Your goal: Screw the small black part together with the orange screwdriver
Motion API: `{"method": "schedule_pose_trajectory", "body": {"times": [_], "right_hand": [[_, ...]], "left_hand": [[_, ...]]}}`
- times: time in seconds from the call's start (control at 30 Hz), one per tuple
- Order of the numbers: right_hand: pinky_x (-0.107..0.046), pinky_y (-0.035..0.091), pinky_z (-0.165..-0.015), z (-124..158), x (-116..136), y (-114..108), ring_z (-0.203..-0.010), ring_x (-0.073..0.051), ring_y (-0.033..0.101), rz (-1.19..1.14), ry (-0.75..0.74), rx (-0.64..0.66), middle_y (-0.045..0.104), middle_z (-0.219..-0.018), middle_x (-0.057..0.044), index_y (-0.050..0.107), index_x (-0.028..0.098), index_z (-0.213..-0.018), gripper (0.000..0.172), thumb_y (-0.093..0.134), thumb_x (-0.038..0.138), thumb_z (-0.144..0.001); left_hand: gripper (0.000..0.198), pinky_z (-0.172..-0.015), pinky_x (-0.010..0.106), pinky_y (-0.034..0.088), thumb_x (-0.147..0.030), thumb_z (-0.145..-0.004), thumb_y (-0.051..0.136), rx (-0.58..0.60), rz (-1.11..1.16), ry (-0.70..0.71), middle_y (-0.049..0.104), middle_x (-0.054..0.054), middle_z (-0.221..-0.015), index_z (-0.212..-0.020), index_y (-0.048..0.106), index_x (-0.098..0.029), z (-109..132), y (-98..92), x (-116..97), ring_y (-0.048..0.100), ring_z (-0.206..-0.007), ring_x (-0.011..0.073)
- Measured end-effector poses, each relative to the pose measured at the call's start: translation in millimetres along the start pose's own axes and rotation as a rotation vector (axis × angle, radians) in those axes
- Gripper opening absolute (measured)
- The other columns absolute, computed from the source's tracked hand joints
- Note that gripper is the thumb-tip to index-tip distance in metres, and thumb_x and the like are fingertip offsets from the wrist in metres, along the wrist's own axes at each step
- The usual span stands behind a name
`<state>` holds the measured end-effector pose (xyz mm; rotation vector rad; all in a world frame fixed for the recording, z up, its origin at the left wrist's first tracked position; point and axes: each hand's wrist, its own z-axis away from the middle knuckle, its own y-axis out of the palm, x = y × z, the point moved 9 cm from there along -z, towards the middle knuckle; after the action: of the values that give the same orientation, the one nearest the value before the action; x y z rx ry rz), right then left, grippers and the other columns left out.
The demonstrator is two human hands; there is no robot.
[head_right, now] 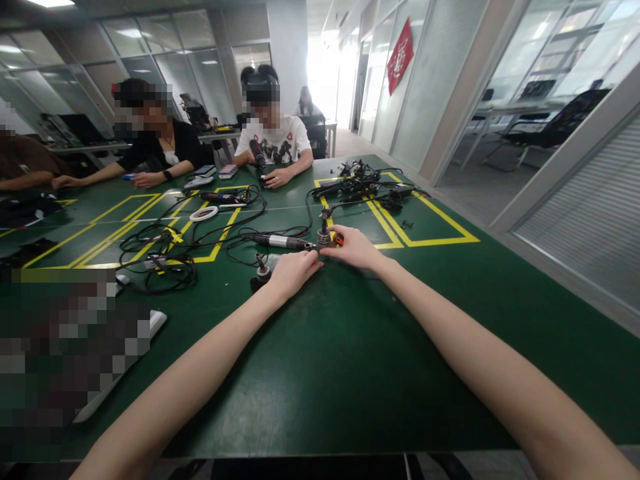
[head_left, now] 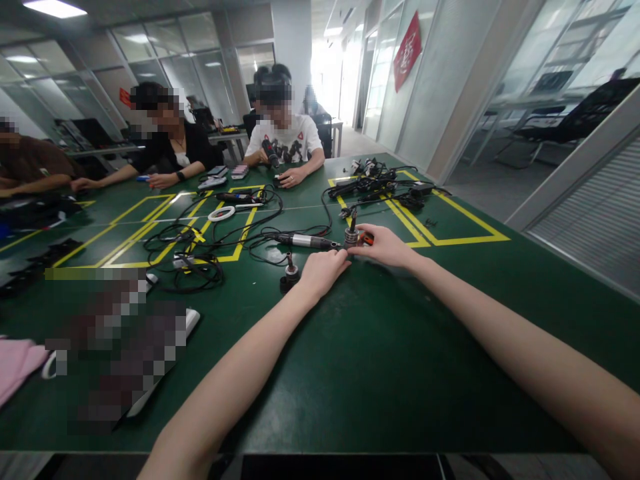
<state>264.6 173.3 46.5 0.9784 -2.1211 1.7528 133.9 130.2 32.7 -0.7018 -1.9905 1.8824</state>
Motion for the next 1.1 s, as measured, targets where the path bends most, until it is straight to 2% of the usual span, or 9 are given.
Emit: {"method": "schedule_pose_trajectory", "body": {"times": [0.07,0.17,0.23,0.33,0.47,0.63,0.77,0.9,1.1], "right_hand": [[-0.034,0.052,-0.072,9,-3,-5,-0.076,-0.023,0.068,0.040,0.016,-0.010,0.077,-0.087,-0.006,0.068,0.018,-0.116,0.044,0.076,0.047,-0.083],[-0.036,0.052,-0.071,29,0,-7,-0.075,-0.025,0.070,0.114,-0.002,0.020,0.076,-0.084,-0.008,0.069,0.020,-0.096,0.026,0.065,0.045,-0.091],[-0.039,0.054,-0.077,44,9,-1,-0.084,-0.027,0.073,0.149,-0.062,0.085,0.079,-0.092,-0.009,0.071,0.021,-0.094,0.017,0.065,0.037,-0.091],[-0.043,0.057,-0.091,62,28,15,-0.103,-0.030,0.076,0.194,-0.151,0.159,0.080,-0.112,-0.011,0.074,0.022,-0.108,0.022,0.059,0.029,-0.095],[-0.043,0.060,-0.091,68,48,41,-0.109,-0.031,0.077,0.257,-0.235,0.219,0.073,-0.137,-0.013,0.074,0.022,-0.123,0.033,0.052,0.028,-0.100],[-0.042,0.063,-0.088,67,60,53,-0.106,-0.030,0.079,0.315,-0.290,0.227,0.070,-0.143,-0.014,0.073,0.021,-0.128,0.035,0.052,0.026,-0.100],[-0.044,0.064,-0.089,76,68,51,-0.108,-0.031,0.079,0.325,-0.324,0.219,0.069,-0.144,-0.017,0.071,0.017,-0.132,0.040,0.048,0.026,-0.101],[-0.042,0.065,-0.092,87,79,56,-0.113,-0.029,0.079,0.314,-0.385,0.263,0.068,-0.149,-0.014,0.069,0.018,-0.139,0.043,0.049,0.028,-0.102],[-0.050,0.065,-0.096,79,77,58,-0.120,-0.034,0.077,0.290,-0.408,0.279,0.067,-0.150,-0.013,0.073,0.018,-0.136,0.043,0.051,0.032,-0.103]], "left_hand": [[0.023,-0.083,0.035,0.055,-0.033,-0.109,0.050,-0.005,-0.010,-0.018,0.076,0.013,-0.112,-0.114,0.067,-0.018,12,-1.9,-1,0.075,-0.106,0.0291],[0.025,-0.083,0.037,0.056,-0.030,-0.108,0.049,-0.027,-0.039,-0.014,0.075,0.013,-0.107,-0.109,0.070,-0.017,39,-5.2,-3,0.072,-0.107,0.0296],[0.028,-0.091,0.040,0.056,-0.032,-0.108,0.049,-0.047,-0.063,0.014,0.074,0.015,-0.108,-0.105,0.072,-0.016,60,-6.5,-6,0.069,-0.113,0.0309],[0.035,-0.101,0.044,0.054,-0.041,-0.107,0.051,-0.065,-0.030,0.031,0.072,0.015,-0.121,-0.113,0.072,-0.014,82,-4.7,-6,0.067,-0.117,0.0312],[0.043,-0.112,0.045,0.049,-0.045,-0.105,0.053,-0.103,0.044,0.007,0.067,0.018,-0.139,-0.129,0.067,-0.012,85,-0.9,-1,0.063,-0.130,0.0318],[0.041,-0.114,0.047,0.046,-0.040,-0.107,0.048,-0.100,0.024,-0.015,0.067,0.020,-0.141,-0.128,0.067,-0.011,70,0.1,-1,0.060,-0.134,0.0329],[0.041,-0.111,0.048,0.048,-0.039,-0.107,0.049,-0.136,0.027,0.014,0.069,0.020,-0.136,-0.130,0.067,-0.009,79,-7.3,-11,0.062,-0.129,0.0332],[0.027,-0.101,0.044,0.053,-0.034,-0.104,0.054,-0.187,0.095,0.141,0.075,0.013,-0.118,-0.111,0.073,-0.017,110,-14.3,-25,0.066,-0.115,0.0288],[0.024,-0.083,0.038,0.054,-0.031,-0.103,0.053,-0.312,0.155,0.129,0.077,0.007,-0.093,-0.092,0.072,-0.021,141,-35.5,9,0.069,-0.092,0.0231]]}}
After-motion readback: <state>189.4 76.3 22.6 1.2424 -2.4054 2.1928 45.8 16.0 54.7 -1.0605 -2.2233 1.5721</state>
